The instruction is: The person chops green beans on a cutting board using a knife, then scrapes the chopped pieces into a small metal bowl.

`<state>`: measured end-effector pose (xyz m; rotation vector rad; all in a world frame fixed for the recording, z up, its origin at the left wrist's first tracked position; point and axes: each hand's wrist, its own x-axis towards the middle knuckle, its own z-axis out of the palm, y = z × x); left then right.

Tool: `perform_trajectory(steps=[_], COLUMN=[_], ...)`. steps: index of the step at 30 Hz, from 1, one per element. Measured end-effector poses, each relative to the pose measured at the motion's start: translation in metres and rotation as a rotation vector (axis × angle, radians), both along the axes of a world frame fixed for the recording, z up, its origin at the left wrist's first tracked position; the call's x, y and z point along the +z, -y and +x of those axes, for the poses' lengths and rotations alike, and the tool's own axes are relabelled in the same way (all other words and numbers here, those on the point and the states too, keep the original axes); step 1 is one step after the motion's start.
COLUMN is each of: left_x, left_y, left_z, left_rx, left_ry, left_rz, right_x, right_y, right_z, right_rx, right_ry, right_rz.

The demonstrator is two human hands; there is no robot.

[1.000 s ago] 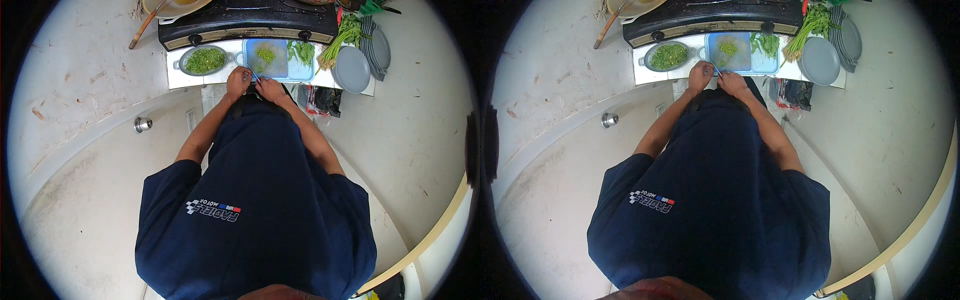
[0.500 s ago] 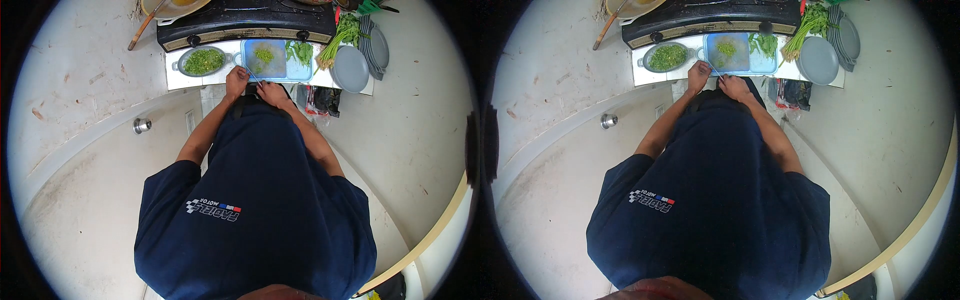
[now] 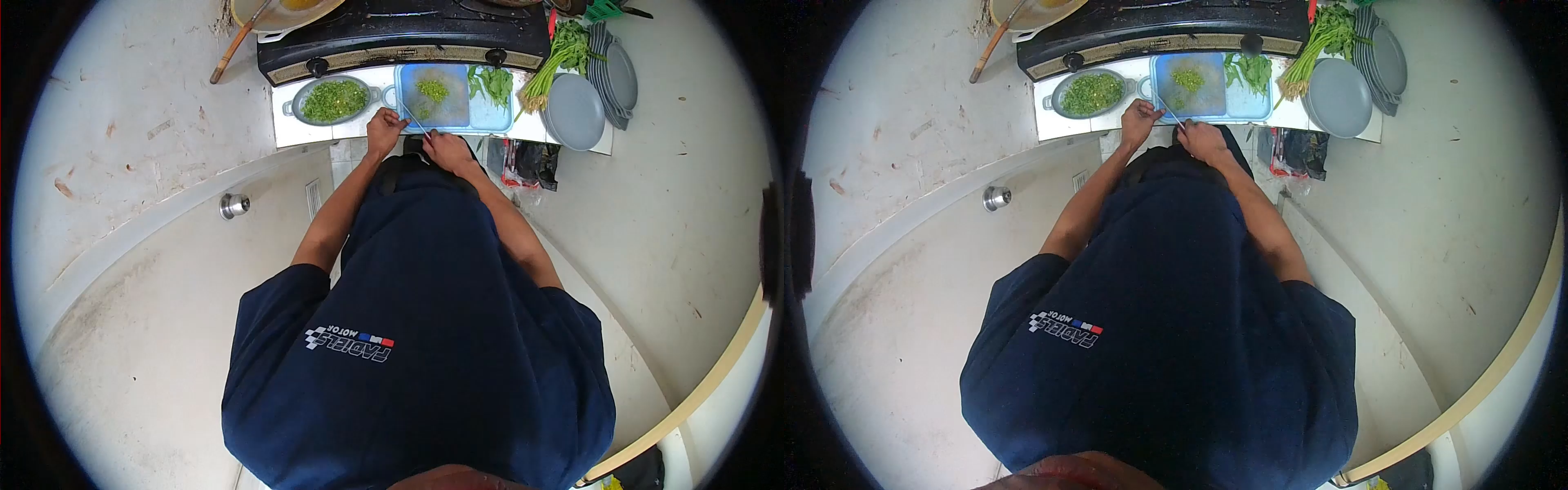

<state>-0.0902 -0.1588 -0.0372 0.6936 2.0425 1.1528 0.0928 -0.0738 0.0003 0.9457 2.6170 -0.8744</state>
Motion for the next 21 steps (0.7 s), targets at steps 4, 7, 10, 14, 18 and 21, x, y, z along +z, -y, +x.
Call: perform_trajectory(steps=[4,7,10,14,18,21], left_x=[0.0045,0.0064,0.0039,0.0068,0.0029,0.0016], left_y=[-0.0014,-0.0008,-0.0002,-0.0007,-0.0002,-0.0019], left_z=[-0.0015,-0.0036,-0.0058,-0.0057,-0.007,-0.0079], left_rx=[-0.017,-0.029,-0.041,-0.042,-0.044,-0.054], left_ry=[0.011,0.025,0.038,0.071,0.075,0.078], left_rz=[-0.063,-0.072,-0.061,-0.073,-0.052,-0.067], right_x=[-0.0011,-0.0005,0.0011,0.0061,0.0037,0.0007], right_y=[-0.0029,-0.0025,-0.004,-0.0048,-0.0052,-0.0075], right_z=[0.0044,0.0025,0.0017,0.001,-0.0003,-0.0046], right_rx=[-0.023,0.019,0.033,0.054,0.063,0.078], right_ry=[-0.015,-0.015,-0.012,0.012,0.008,-0.002], right_rz=[-0.033,-0.046,-0.081,-0.067,-0.062,-0.049])
